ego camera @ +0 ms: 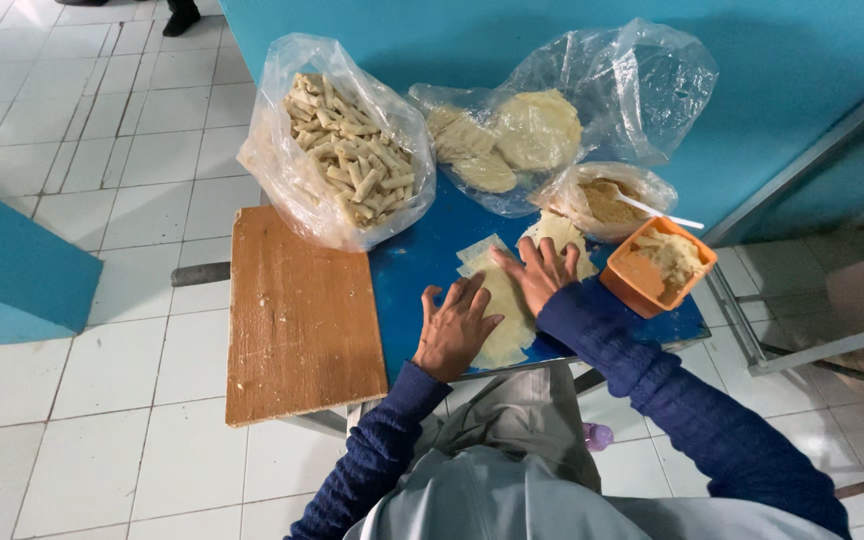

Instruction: The person sits at a small blue table and folds thin square dough sheets into diamond shapes one at a time, stacking the folded pieces on the table. They occasionally scoop brown powder from a plastic bag with a spoon onto a sheet before folding it and adding it to the stack.

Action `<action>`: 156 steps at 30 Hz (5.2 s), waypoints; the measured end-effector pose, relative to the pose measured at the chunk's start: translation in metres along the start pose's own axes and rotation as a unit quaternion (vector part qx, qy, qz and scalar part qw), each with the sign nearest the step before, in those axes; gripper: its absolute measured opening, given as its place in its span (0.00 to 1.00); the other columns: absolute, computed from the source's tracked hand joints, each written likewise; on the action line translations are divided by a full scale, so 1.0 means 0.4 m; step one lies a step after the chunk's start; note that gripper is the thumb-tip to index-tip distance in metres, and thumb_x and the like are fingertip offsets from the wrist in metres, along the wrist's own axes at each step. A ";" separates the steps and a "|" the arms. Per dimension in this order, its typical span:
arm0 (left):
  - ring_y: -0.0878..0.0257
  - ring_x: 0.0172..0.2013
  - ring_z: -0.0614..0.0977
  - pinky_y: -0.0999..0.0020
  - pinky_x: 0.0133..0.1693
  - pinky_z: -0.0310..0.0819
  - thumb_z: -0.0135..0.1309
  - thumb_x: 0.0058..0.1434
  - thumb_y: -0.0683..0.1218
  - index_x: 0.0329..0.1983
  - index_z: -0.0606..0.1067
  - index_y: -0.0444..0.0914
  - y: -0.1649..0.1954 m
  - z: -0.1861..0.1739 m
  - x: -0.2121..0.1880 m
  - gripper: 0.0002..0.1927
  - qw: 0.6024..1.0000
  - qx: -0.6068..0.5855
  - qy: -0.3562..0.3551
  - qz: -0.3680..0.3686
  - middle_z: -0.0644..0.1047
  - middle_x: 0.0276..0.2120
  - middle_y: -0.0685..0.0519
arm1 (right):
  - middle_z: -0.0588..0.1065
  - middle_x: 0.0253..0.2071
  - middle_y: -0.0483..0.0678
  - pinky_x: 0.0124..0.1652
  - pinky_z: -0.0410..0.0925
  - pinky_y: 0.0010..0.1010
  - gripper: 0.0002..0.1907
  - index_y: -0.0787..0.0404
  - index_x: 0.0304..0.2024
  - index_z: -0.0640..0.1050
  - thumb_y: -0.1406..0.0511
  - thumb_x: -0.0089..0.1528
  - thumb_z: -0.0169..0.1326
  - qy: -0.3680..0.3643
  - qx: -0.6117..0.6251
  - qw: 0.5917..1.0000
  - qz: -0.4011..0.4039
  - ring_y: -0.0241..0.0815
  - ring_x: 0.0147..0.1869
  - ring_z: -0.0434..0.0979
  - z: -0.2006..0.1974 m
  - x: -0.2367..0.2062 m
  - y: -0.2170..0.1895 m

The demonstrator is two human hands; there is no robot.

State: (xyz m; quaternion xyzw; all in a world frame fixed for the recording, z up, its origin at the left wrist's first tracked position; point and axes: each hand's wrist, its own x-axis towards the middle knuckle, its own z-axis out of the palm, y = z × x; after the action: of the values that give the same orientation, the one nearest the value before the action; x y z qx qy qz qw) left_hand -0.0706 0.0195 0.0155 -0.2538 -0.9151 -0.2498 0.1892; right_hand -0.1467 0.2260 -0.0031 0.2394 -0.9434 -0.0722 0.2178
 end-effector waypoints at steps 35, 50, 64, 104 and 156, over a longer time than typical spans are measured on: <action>0.56 0.62 0.69 0.39 0.62 0.51 0.51 0.68 0.56 0.49 0.71 0.37 -0.005 0.014 0.002 0.18 1.000 0.011 -0.009 -0.017 0.71 0.63 0.48 | 0.64 0.54 0.40 0.62 0.50 0.58 0.40 0.41 0.77 0.57 0.62 0.61 0.47 -0.051 -0.327 0.937 -0.114 0.41 0.60 0.62 0.024 0.076 0.046; 0.54 0.61 0.70 0.40 0.62 0.52 0.52 0.68 0.55 0.50 0.70 0.37 0.001 0.012 0.000 0.18 1.000 0.008 0.003 -0.013 0.71 0.63 0.47 | 0.65 0.53 0.40 0.47 0.56 0.54 0.37 0.32 0.72 0.62 0.67 0.62 0.49 -0.088 -0.006 0.996 0.022 0.48 0.55 0.63 0.011 0.013 0.028; 0.47 0.62 0.71 0.46 0.63 0.56 0.53 0.67 0.54 0.49 0.71 0.32 -0.002 0.010 0.003 0.20 1.000 -0.005 0.003 -0.007 0.69 0.65 0.39 | 0.78 0.46 0.48 0.53 0.67 0.40 0.15 0.48 0.50 0.82 0.70 0.64 0.56 0.144 0.166 0.970 0.106 0.53 0.53 0.75 -0.129 0.033 0.332; 0.51 0.42 0.75 0.56 0.42 0.66 0.59 0.59 0.45 0.41 0.72 0.40 0.062 -0.063 -0.040 0.10 0.989 -0.036 0.085 -0.119 0.73 0.39 0.50 | 0.83 0.41 0.44 0.45 0.73 0.26 0.08 0.60 0.46 0.82 0.70 0.65 0.55 0.019 0.490 0.844 0.215 0.33 0.44 0.83 -0.094 -0.121 0.407; 0.45 0.50 0.76 0.56 0.51 0.73 0.56 0.56 0.36 0.46 0.73 0.32 0.069 -0.057 -0.152 0.13 0.986 -0.146 0.049 0.063 0.74 0.48 0.43 | 0.79 0.43 0.44 0.49 0.67 0.41 0.12 0.53 0.47 0.81 0.71 0.64 0.55 0.156 0.297 0.939 0.071 0.48 0.49 0.76 -0.242 -0.131 -0.001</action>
State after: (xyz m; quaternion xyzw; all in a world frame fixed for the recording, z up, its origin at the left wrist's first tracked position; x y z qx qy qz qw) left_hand -0.0017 0.0050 0.0148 -0.3232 -0.8406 -0.3805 0.2102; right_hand -0.0620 0.2479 0.0636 0.2336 -0.8906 0.2657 0.2857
